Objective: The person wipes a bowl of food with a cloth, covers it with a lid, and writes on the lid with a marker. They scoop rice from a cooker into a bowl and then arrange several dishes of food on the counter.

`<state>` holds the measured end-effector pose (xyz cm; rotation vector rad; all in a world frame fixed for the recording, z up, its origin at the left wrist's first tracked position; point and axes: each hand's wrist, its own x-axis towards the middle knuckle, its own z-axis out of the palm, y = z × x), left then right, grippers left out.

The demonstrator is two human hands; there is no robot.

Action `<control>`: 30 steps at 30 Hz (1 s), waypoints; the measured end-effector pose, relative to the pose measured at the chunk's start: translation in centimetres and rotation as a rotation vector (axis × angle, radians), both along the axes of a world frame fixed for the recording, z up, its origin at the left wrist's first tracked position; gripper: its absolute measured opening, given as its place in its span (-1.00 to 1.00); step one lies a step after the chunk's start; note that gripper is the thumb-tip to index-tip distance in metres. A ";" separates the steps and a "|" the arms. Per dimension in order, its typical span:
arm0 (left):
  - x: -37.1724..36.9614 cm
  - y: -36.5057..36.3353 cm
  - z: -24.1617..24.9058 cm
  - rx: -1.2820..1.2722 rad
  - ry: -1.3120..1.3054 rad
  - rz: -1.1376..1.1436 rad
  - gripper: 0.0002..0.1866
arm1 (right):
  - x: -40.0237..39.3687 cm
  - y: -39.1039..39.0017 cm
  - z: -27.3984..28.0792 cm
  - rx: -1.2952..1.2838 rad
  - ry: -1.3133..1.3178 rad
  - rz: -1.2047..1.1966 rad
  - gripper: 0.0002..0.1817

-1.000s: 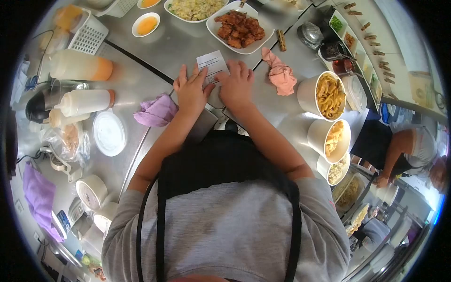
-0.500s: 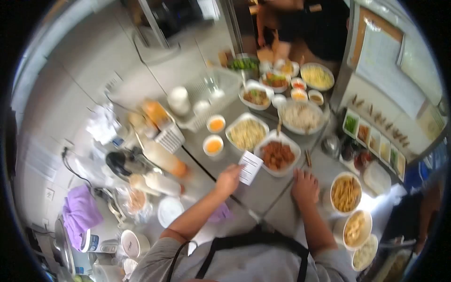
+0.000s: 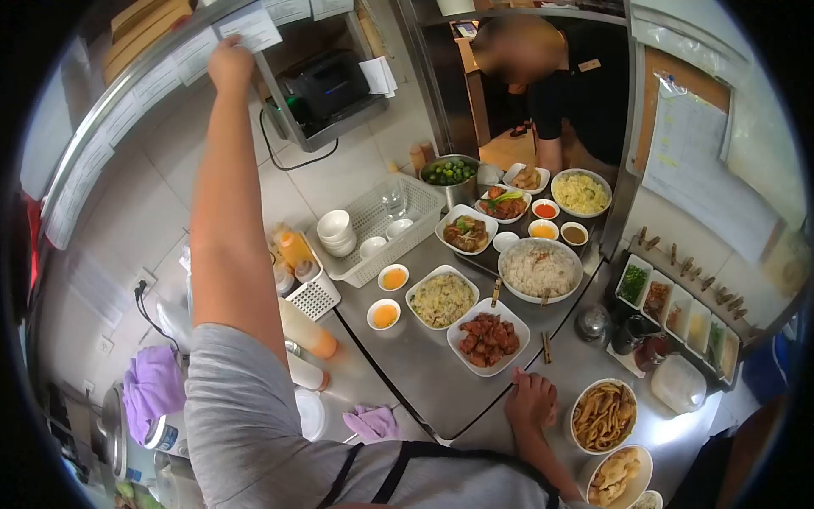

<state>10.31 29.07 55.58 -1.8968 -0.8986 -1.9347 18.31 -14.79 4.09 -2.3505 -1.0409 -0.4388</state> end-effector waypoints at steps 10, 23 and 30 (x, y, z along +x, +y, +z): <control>1.7 2.0 2.6 0.039 -0.069 0.073 -0.68 | -0.1 0.4 -0.5 -0.027 0.038 -0.028 -0.78; -3.8 -14.7 -29.4 -0.417 -0.276 -0.683 -0.87 | -0.3 0.7 -2.4 -0.302 -0.177 0.011 -0.79; -12.3 -22.0 -39.2 -0.598 -0.225 -0.616 -0.84 | -1.6 1.0 -1.2 -0.403 -0.218 -0.024 -0.70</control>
